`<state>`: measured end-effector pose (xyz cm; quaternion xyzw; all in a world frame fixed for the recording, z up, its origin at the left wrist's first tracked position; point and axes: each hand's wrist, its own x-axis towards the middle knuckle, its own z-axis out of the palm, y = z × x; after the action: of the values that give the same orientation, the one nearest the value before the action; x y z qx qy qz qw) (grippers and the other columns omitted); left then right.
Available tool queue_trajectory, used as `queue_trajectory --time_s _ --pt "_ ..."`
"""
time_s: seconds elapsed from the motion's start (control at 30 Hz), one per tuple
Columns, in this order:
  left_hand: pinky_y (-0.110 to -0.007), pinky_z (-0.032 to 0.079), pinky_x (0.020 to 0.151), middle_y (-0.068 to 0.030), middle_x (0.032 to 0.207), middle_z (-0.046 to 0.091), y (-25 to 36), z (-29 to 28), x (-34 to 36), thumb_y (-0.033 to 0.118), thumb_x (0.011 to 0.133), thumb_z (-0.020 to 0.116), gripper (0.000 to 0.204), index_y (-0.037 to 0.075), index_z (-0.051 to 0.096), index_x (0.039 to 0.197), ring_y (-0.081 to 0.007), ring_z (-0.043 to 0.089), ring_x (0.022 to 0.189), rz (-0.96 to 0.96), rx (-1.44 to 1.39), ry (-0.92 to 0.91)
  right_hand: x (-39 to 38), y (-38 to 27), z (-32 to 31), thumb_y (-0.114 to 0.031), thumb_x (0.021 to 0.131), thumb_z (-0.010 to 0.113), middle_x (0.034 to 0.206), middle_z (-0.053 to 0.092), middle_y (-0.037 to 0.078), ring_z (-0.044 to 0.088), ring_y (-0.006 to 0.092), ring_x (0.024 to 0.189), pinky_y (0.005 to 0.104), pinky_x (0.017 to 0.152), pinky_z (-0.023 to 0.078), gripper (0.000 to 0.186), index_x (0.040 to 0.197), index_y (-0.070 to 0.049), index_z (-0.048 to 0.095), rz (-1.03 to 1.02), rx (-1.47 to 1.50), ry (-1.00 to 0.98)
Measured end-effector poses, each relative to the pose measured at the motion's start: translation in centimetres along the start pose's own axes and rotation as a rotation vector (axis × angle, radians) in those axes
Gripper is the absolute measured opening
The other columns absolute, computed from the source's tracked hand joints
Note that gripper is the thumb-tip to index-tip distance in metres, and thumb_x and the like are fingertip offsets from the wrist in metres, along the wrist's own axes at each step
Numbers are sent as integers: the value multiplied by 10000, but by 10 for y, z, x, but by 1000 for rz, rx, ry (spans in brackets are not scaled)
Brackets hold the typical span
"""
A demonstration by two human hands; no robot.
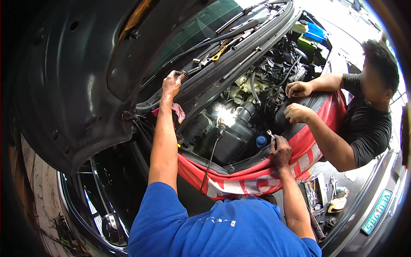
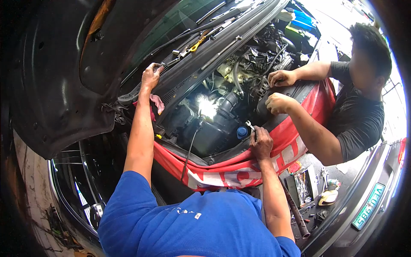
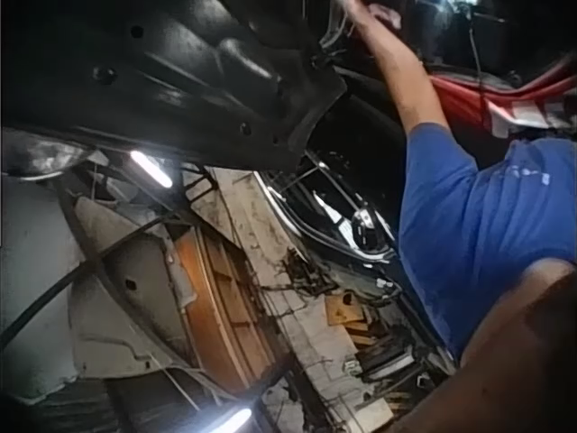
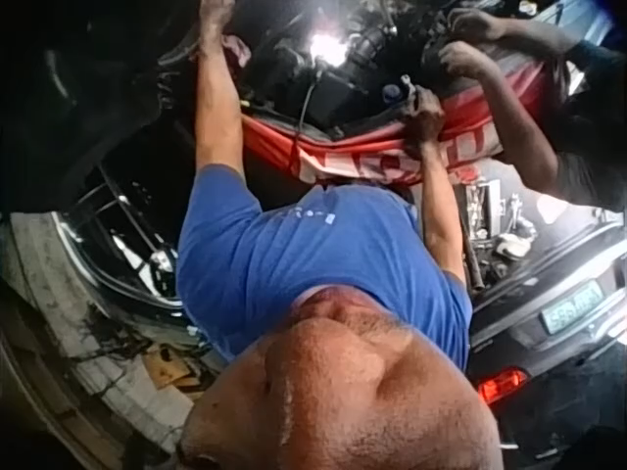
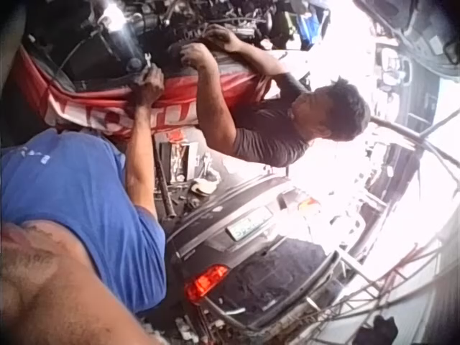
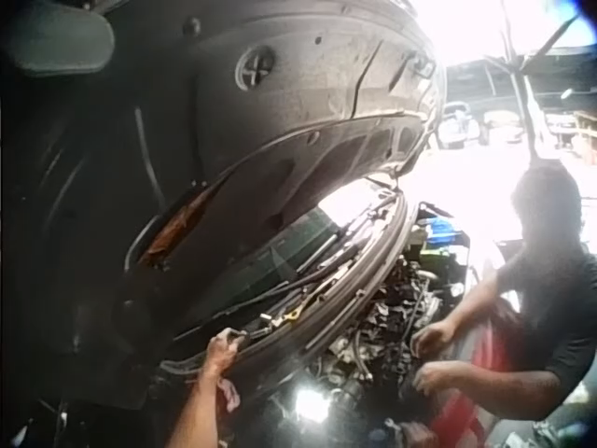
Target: The recorder is repairing or servicing a vehicle engine, using tools to manipulate components.
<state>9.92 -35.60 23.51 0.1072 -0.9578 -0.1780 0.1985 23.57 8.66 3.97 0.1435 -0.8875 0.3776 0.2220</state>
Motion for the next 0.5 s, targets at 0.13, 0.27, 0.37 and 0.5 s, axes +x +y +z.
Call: queue_trajectory --time_s 0.13,0.27,0.37,0.5 --pt "-395 491 689 -163 809 674 3 1 -12 400 924 584 429 -25 639 949 -299 651 749 -52 -255 359 -1 1 -1 -68 817 583 819 610 123 607 300 765 401 672 499 183 992 -26 614 -2 0 10" --pt "-200 224 381 59 568 310 22 -2 -52 326 955 536 203 128 553 912 -43 299 441 -391 -1377 116 -4 7 -2 -73 833 576 845 625 135 615 307 780 410 689 502 178 998 -18 613 13 -26 15" --pt "-210 220 367 56 583 349 25 -9 -88 299 952 537 198 136 526 840 -57 298 416 -495 -1639 59 -3 2 1 -80 851 566 867 638 141 622 311 796 408 701 505 167 997 -16 616 12 -16 8" --pt "-207 221 352 58 557 386 53 -3 -154 292 952 540 280 151 494 715 -37 344 415 -464 -1261 -22 1 -7 -1 -117 899 547 838 646 143 630 294 755 396 674 504 156 1005 -32 624 58 10 36"
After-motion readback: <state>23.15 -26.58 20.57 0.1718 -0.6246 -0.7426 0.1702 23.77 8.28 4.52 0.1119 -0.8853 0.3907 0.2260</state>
